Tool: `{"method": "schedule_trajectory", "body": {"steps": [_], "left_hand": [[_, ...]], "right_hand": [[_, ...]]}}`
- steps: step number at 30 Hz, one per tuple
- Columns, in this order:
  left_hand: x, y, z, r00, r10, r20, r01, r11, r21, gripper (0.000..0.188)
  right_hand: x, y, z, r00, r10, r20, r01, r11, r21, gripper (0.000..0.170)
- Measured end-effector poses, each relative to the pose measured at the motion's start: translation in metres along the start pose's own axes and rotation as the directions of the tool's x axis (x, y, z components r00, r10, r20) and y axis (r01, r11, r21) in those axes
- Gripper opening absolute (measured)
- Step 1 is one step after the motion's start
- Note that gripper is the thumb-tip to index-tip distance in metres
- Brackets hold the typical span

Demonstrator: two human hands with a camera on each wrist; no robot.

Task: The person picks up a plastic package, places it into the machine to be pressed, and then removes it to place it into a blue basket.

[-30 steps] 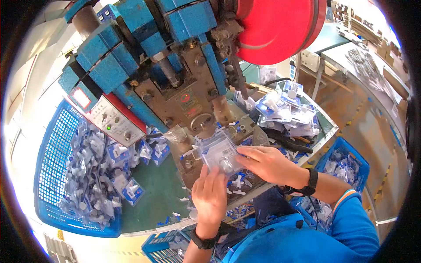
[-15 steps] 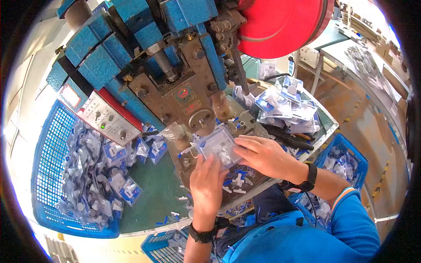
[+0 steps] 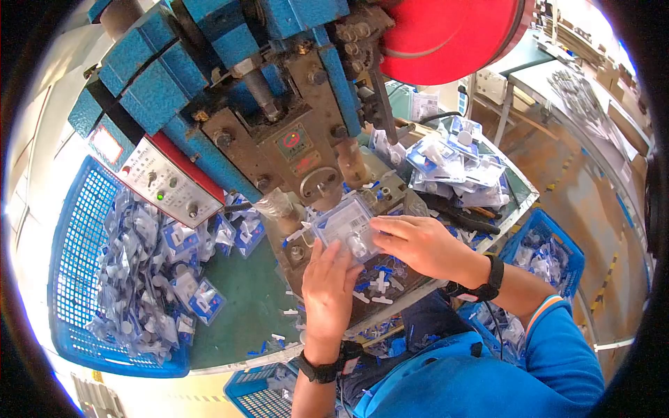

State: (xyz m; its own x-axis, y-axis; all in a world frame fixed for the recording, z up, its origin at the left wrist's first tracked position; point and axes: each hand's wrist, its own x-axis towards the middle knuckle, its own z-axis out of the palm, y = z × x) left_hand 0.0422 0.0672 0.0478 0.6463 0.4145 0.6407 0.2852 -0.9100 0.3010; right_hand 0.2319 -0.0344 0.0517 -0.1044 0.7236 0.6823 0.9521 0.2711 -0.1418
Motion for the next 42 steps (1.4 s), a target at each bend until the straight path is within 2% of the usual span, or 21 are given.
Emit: {"method": "schedule_trajectory", "body": {"steps": [3,15,18,21,30,34,39,40,42], "left_hand": [[-0.002,-0.006,0.002,0.999,0.038,-0.012,-0.038,0.999,-0.014,0.035],[0.001,-0.004,0.000,0.999,0.046,-0.003,-0.046,0.999,0.003,0.034],[0.001,-0.006,0.000,0.999,0.051,0.005,-0.051,0.999,0.011,0.033],[0.004,0.001,-0.003,1.000,0.011,0.014,-0.011,1.000,0.013,0.027],[0.004,-0.004,-0.004,0.996,0.078,0.037,-0.079,0.996,0.037,0.026],[0.001,-0.004,0.001,0.999,0.048,0.006,-0.048,0.998,0.046,0.027],[0.000,-0.004,0.000,0.999,0.036,-0.004,-0.036,0.999,0.012,0.029],[0.000,-0.001,0.002,0.999,0.037,-0.025,-0.036,0.998,0.045,0.026],[0.001,0.008,0.004,0.997,0.058,-0.056,-0.051,0.992,0.118,0.023]], "right_hand": [[0.000,0.001,0.001,1.000,-0.005,-0.005,0.005,1.000,0.000,0.020],[0.000,0.001,0.000,1.000,0.011,0.017,-0.011,1.000,0.014,0.022],[-0.001,0.001,-0.002,0.997,0.021,0.069,-0.024,0.999,0.044,0.021],[-0.002,0.001,0.000,0.997,0.023,0.070,-0.026,0.998,0.053,0.020],[-0.006,-0.002,0.001,0.996,0.041,0.079,-0.044,0.998,0.039,0.024],[-0.006,0.001,0.002,0.998,0.018,0.066,-0.021,0.999,0.041,0.024],[-0.008,0.001,0.004,0.994,0.091,0.064,-0.100,0.983,0.157,0.022],[-0.006,-0.001,0.004,0.995,0.102,-0.008,-0.099,0.980,0.175,0.025],[-0.008,-0.001,0.006,0.995,0.096,-0.011,-0.093,0.981,0.170,0.022]]}}
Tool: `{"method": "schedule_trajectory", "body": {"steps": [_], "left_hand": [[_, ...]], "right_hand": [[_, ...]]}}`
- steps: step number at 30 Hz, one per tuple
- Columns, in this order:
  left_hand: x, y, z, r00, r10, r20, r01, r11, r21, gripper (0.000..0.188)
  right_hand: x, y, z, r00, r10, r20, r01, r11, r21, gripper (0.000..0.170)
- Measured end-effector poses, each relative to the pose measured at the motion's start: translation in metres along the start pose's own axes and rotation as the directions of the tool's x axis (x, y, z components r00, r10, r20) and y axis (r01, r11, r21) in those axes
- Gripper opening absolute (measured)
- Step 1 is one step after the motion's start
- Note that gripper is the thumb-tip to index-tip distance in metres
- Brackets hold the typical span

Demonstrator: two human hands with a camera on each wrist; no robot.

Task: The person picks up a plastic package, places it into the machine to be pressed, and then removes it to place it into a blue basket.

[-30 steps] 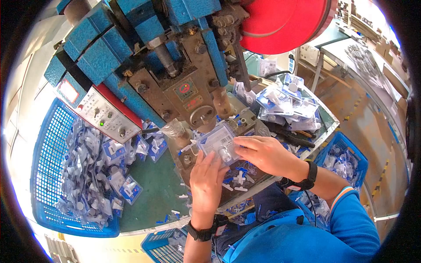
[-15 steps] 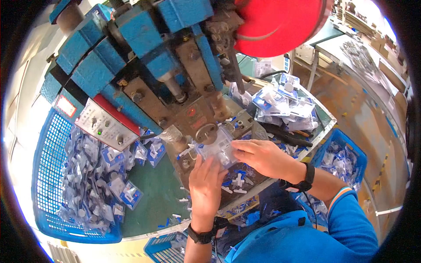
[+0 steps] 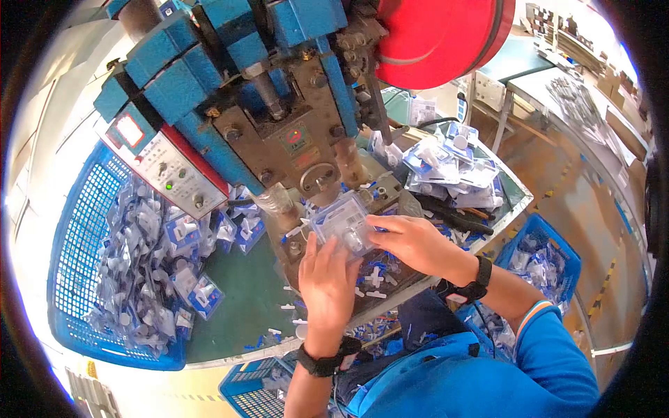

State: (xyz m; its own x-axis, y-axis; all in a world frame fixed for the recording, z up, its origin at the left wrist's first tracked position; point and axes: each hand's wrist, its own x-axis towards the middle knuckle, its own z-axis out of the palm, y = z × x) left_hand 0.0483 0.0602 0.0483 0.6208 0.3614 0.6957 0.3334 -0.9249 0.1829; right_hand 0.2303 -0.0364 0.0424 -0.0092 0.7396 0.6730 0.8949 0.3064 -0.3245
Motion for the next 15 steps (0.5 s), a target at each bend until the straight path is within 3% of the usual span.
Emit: {"method": "schedule_trajectory", "body": {"steps": [4,8,10,13,14,15], "left_hand": [[-0.002,0.000,0.005,1.000,0.029,-0.002,-0.029,0.999,0.043,0.019],[-0.007,0.003,0.002,0.993,0.086,-0.086,-0.081,0.995,0.060,0.017],[-0.013,0.018,-0.013,0.984,0.082,-0.157,-0.076,0.996,0.043,0.015],[-0.054,0.032,-0.034,0.976,0.041,-0.212,-0.056,0.997,-0.061,0.015],[-0.069,0.029,-0.030,0.958,-0.009,-0.286,-0.044,0.983,-0.179,0.016],[-0.084,0.036,-0.036,0.931,-0.231,-0.283,0.139,0.941,-0.308,0.012]], "right_hand": [[-0.003,0.004,0.008,0.998,0.020,-0.054,-0.015,0.995,0.099,0.023],[-0.003,-0.004,0.012,0.982,-0.043,-0.181,0.066,0.990,0.121,0.022],[0.002,-0.024,-0.003,0.965,-0.092,-0.244,0.137,0.975,0.177,0.022],[-0.018,-0.065,-0.023,0.970,-0.126,-0.209,0.174,0.957,0.230,0.020],[-0.024,-0.073,-0.022,0.975,-0.075,-0.208,0.143,0.932,0.334,0.038],[-0.026,-0.075,-0.018,0.979,0.091,-0.180,0.009,0.871,0.491,0.044]]}}
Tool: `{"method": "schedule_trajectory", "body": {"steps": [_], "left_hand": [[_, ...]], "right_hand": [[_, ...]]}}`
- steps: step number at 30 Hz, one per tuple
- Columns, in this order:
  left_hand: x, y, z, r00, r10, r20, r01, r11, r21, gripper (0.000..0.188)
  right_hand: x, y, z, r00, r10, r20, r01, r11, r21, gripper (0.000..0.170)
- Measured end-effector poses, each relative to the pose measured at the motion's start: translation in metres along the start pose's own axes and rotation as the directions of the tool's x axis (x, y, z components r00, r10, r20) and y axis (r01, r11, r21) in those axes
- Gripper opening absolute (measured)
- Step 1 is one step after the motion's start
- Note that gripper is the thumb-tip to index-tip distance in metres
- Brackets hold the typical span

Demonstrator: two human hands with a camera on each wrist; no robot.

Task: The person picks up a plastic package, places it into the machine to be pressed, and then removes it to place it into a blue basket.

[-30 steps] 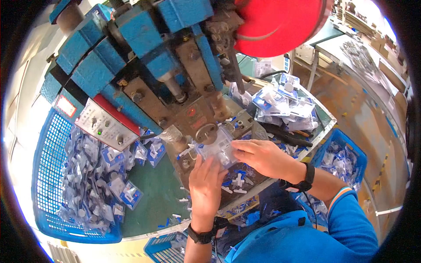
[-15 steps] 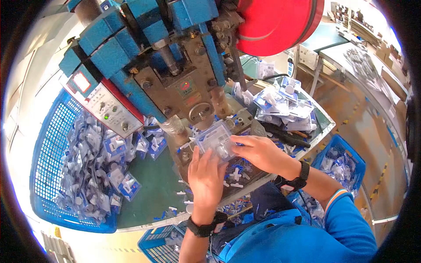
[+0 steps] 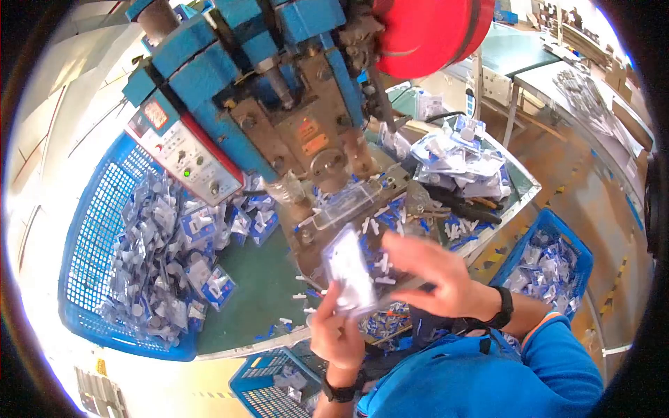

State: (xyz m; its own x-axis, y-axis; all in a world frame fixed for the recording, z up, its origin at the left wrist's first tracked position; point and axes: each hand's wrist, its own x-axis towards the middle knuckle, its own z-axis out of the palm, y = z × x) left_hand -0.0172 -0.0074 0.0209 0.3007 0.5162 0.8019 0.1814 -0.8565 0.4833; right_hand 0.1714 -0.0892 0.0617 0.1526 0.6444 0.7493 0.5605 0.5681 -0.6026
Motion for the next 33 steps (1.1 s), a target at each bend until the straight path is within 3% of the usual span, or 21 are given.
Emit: {"method": "schedule_trajectory", "body": {"steps": [1,2,3,4,6,9,12,13,16,17,18,21,22,24,27,30,31,33], "left_hand": [[-0.013,0.003,0.005,0.957,-0.257,-0.136,0.189,0.906,-0.379,0.009],[-0.027,0.004,0.012,0.836,-0.524,-0.159,0.268,0.645,-0.716,0.006],[-0.032,0.004,0.018,0.845,-0.530,-0.074,0.182,0.415,-0.891,0.016],[-0.034,0.010,0.018,0.795,-0.599,0.094,0.267,0.207,-0.941,0.029],[-0.027,0.026,0.024,0.776,-0.617,0.131,0.229,0.082,-0.970,0.026],[-0.050,0.014,0.003,0.809,-0.540,0.231,0.462,0.342,-0.818,0.031],[-0.049,0.014,-0.008,0.775,-0.467,0.426,0.501,0.042,-0.865,0.028],[-0.052,0.012,-0.005,0.723,-0.532,0.441,0.520,-0.002,-0.854,0.028],[-0.057,0.005,-0.005,0.649,-0.466,0.601,0.678,-0.004,-0.735,0.024],[-0.054,0.000,-0.014,0.525,-0.478,0.704,0.843,0.180,-0.506,0.025],[-0.039,-0.003,-0.026,0.358,-0.439,0.824,0.928,0.263,-0.263,0.038],[-0.025,0.000,-0.051,0.524,-0.423,0.739,0.851,0.228,-0.473,0.065],[-0.025,-0.004,-0.059,0.623,-0.404,0.670,0.781,0.279,-0.558,0.063],[-0.018,-0.012,-0.056,0.721,-0.340,0.603,0.678,0.167,-0.716,0.052],[-0.017,-0.009,-0.033,0.667,-0.551,0.501,0.728,0.341,-0.595,0.031],[-0.009,0.013,-0.011,0.699,-0.614,0.367,0.570,0.168,-0.805,0.019],[-0.009,0.016,-0.009,0.705,-0.598,0.381,0.584,0.184,-0.791,0.018],[-0.015,0.021,-0.002,0.721,-0.591,0.363,0.566,0.200,-0.800,0.018]], "right_hand": [[-0.003,0.000,0.005,0.985,0.169,-0.032,-0.163,0.976,0.144,0.052],[-0.008,0.000,0.011,0.940,0.338,-0.040,-0.313,0.906,0.286,0.059],[-0.011,0.008,0.019,0.877,0.446,0.180,-0.480,0.800,0.359,0.073],[-0.013,0.006,0.028,0.833,0.462,0.305,-0.553,0.732,0.399,0.068],[-0.018,0.002,0.045,0.855,0.480,0.195,-0.518,0.797,0.311,0.065],[-0.013,0.005,0.037,0.850,0.471,0.235,-0.525,0.721,0.452,0.058],[-0.010,-0.002,0.033,0.829,0.474,0.296,-0.539,0.537,0.649,0.057],[-0.011,-0.001,0.034,0.831,0.467,0.301,-0.535,0.523,0.664,0.058],[-0.008,-0.003,0.034,0.880,0.427,0.208,-0.469,0.715,0.518,0.057],[-0.009,-0.001,0.032,0.892,0.404,0.204,-0.451,0.753,0.480,0.056],[-0.011,0.001,0.029,0.901,0.382,0.204,-0.433,0.786,0.440,0.056],[-0.011,0.000,0.014,0.919,0.310,0.244,-0.372,0.885,0.279,0.054],[-0.009,-0.002,0.010,0.923,0.280,0.263,-0.341,0.913,0.223,0.053],[-0.010,-0.002,0.007,0.926,0.255,0.279,-0.320,0.922,0.218,0.054],[-0.008,0.000,0.006,0.901,0.313,0.302,-0.407,0.850,0.334,0.055],[-0.007,0.000,0.006,0.971,0.190,0.144,-0.205,0.974,0.095,0.048],[-0.005,-0.001,0.005,0.994,0.063,0.085,-0.059,0.997,-0.054,0.044],[0.000,-0.006,0.003,0.977,-0.210,0.037,0.208,0.909,-0.362,0.037]]}}
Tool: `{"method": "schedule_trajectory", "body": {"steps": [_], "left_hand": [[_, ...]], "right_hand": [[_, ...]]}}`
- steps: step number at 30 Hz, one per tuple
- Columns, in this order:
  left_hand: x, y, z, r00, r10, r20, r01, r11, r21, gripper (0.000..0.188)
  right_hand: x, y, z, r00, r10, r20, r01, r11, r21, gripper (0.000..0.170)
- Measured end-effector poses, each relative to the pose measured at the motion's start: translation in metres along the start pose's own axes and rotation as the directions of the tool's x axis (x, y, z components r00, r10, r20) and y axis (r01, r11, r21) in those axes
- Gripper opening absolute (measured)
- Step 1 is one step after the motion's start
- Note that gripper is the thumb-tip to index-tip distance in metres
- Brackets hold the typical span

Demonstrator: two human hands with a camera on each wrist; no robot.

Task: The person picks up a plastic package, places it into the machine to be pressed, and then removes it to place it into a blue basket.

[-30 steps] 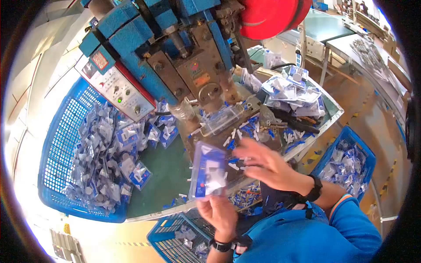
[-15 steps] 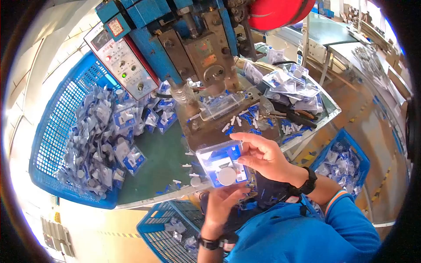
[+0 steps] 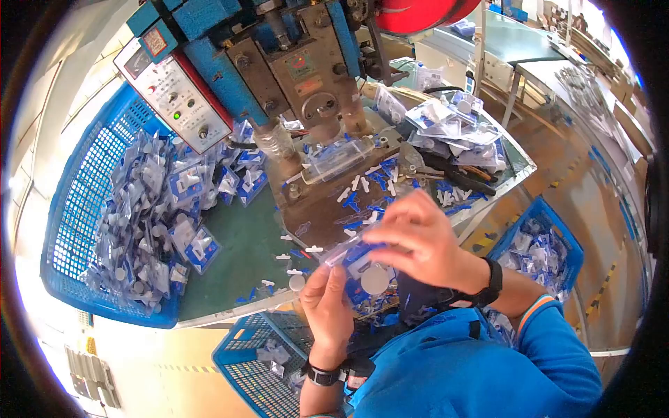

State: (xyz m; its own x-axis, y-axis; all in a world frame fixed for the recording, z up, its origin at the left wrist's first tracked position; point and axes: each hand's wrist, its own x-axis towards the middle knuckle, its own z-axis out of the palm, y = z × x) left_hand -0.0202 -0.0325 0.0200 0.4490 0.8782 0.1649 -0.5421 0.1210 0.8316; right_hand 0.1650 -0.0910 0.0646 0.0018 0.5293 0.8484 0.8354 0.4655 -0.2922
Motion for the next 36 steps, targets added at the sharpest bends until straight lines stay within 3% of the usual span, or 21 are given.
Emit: {"method": "schedule_trajectory", "body": {"steps": [2,6,9,12,15,21,31,36], "left_hand": [[-0.002,-0.007,0.007,0.998,0.058,-0.009,-0.057,0.996,0.069,0.019],[-0.003,-0.003,0.007,0.999,-0.023,-0.022,0.022,0.998,-0.055,0.019],[-0.005,-0.001,0.007,0.996,0.093,0.014,-0.093,0.995,0.024,0.018],[-0.006,-0.003,0.003,0.994,0.110,-0.014,-0.109,0.992,0.056,0.018],[-0.008,0.003,0.006,0.998,0.041,-0.054,-0.039,0.998,0.043,0.015],[-0.012,-0.004,0.008,0.989,0.088,-0.123,-0.093,0.995,-0.033,0.017],[-0.017,-0.005,0.014,0.983,0.133,-0.127,-0.130,0.991,0.037,0.014],[-0.010,0.000,0.019,0.975,0.184,-0.126,-0.184,0.983,0.011,0.018]], "right_hand": [[-0.002,-0.007,0.011,0.999,-0.039,0.023,0.038,0.999,0.037,0.032],[-0.003,-0.010,0.017,0.991,-0.116,0.073,0.117,0.993,-0.016,0.026],[-0.002,-0.011,0.017,0.987,-0.141,0.070,0.143,0.989,-0.023,0.024],[0.002,-0.013,0.020,0.978,-0.185,0.091,0.191,0.980,-0.055,0.023],[0.004,-0.016,0.019,0.954,-0.280,0.107,0.288,0.955,-0.073,0.024],[0.004,-0.011,0.020,0.907,-0.379,0.181,0.386,0.922,-0.003,0.021],[0.003,-0.011,0.016,0.922,-0.331,0.202,0.324,0.944,0.067,0.016],[0.001,-0.015,0.019,0.992,-0.110,0.063,0.099,0.983,0.156,0.021]]}}
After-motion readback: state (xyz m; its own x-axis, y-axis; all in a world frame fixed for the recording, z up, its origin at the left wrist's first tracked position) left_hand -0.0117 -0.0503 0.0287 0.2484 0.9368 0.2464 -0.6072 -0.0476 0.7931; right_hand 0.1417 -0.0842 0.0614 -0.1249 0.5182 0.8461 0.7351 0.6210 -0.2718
